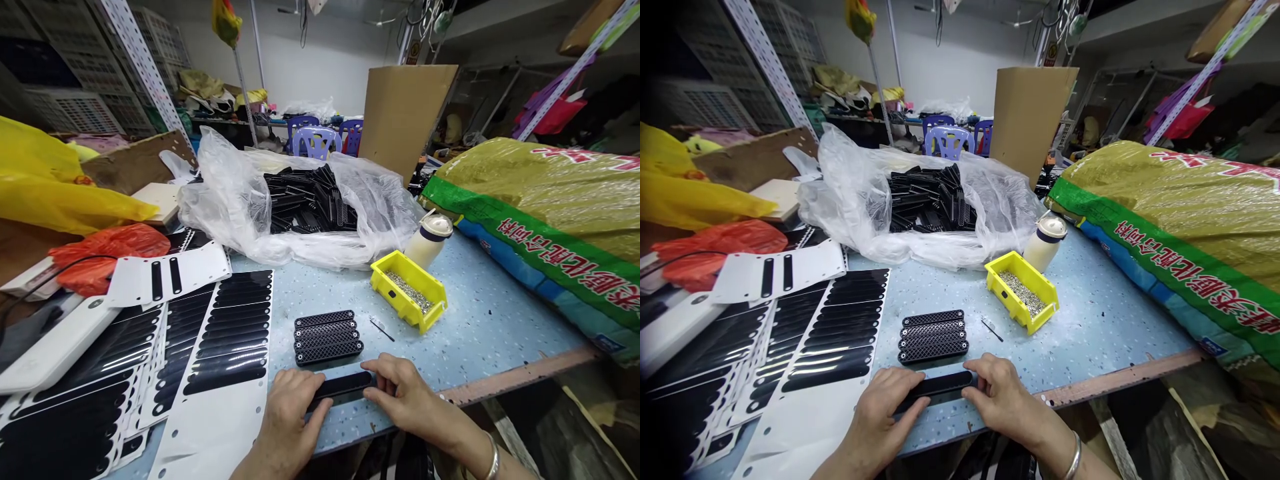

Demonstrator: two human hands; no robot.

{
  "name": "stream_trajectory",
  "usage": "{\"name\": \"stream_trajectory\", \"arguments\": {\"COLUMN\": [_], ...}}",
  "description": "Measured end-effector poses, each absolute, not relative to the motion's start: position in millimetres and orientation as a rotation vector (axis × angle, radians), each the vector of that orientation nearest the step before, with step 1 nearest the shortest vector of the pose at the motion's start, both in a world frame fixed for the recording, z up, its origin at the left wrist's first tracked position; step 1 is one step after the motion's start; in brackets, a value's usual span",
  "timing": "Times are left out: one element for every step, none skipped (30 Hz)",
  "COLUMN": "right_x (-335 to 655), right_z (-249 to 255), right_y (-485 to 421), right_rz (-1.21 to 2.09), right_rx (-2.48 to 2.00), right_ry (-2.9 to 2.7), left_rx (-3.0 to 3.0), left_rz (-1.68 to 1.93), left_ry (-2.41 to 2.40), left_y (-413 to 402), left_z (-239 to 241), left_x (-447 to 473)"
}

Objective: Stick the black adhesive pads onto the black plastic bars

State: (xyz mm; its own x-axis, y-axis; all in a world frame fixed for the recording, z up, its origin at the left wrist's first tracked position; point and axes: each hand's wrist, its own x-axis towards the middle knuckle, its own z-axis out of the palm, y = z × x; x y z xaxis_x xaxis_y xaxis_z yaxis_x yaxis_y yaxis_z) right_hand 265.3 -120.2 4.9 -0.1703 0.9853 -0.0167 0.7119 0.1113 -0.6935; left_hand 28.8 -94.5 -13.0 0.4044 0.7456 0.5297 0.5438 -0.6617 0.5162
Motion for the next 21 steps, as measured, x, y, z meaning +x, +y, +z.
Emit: {"name": "stream_trajectory", "arguments": {"right_x": [265.3, 265.4, 265.6, 265.8, 266.0, 266.3, 266.5, 266.7, 266.7, 266.7, 266.5, 266.0, 265.3, 264.3, 263.1, 261.5, 259.8, 257.9, 256.0, 254.1, 252.1], "right_z": [3.4, 1.7, 0.0, -1.6, -2.9, -4.0, -4.7, -5.3, -5.7, -6.1, -6.3, -6.3, -5.9, -5.0, -3.4, -1.2, 1.5, 4.5, 7.5, 10.1, 12.2], "right_y": [-119.5, -118.8, -118.2, -117.8, -117.5, -117.4, -117.3, -117.4, -117.6, -117.9, -118.3, -118.9, -119.6, -120.5, -121.4, -122.3, -123.0, -123.5, -123.6, -123.1, -122.1], "right_rz": [0.81, 0.82, 0.83, 0.842, 0.857, 0.865, 0.864, 0.855, 0.836, 0.798, 0.753, 0.707, 0.668, 0.638, 0.627, 0.645, 0.686, 0.735, 0.783, 0.824, 0.86], "right_rx": [-1.626, -1.604, -1.586, -1.574, -1.564, -1.557, -1.548, -1.534, -1.515, -1.49, -1.462, -1.432, -1.401, -1.376, -1.364, -1.366, -1.382, -1.406, -1.438, -1.472, -1.504], "right_ry": [-1.948, -1.945, -1.932, -1.915, -1.9, -1.888, -1.882, -1.884, -1.895, -1.909, -1.921, -1.93, -1.935, -1.932, -1.92, -1.902, -1.878, -1.845, -1.809, -1.771, -1.735], "left_rx": [2.403, 2.402, 2.4, 2.396, 2.391, 2.387, 2.382, 2.38, 2.382, 2.388, 2.397, 2.407, 2.416, 2.423, 2.427, 2.428, 2.429, 2.429, 2.429, 2.427, 2.422], "left_rz": [1.101, 1.092, 1.087, 1.084, 1.086, 1.089, 1.093, 1.096, 1.094, 1.088, 1.081, 1.074, 1.068, 1.062, 1.059, 1.058, 1.055, 1.052, 1.051, 1.054, 1.058], "left_ry": [1.131, 1.13, 1.126, 1.122, 1.117, 1.116, 1.118, 1.122, 1.125, 1.126, 1.124, 1.121, 1.117, 1.115, 1.116, 1.118, 1.12, 1.121, 1.121, 1.121, 1.122], "left_y": [-94.3, -94.2, -94.3, -94.4, -94.5, -94.6, -94.6, -94.5, -94.4, -94.1, -93.9, -93.6, -93.5, -93.4, -93.4, -93.5, -93.7, -93.9, -94.1, -94.1, -94.0], "left_z": [-12.8, -12.5, -12.3, -12.2, -12.1, -12.0, -12.0, -12.0, -11.9, -11.7, -11.4, -11.1, -10.7, -10.3, -9.9, -9.5, -9.2, -9.0, -8.7, -8.5, -8.4], "left_x": [29.5, 29.9, 30.2, 30.3, 30.3, 30.2, 30.1, 29.9, 29.8, 29.8, 29.8, 29.9, 29.9, 30.0, 30.1, 30.2, 30.4, 30.5, 30.7, 31.0, 31.4]}}
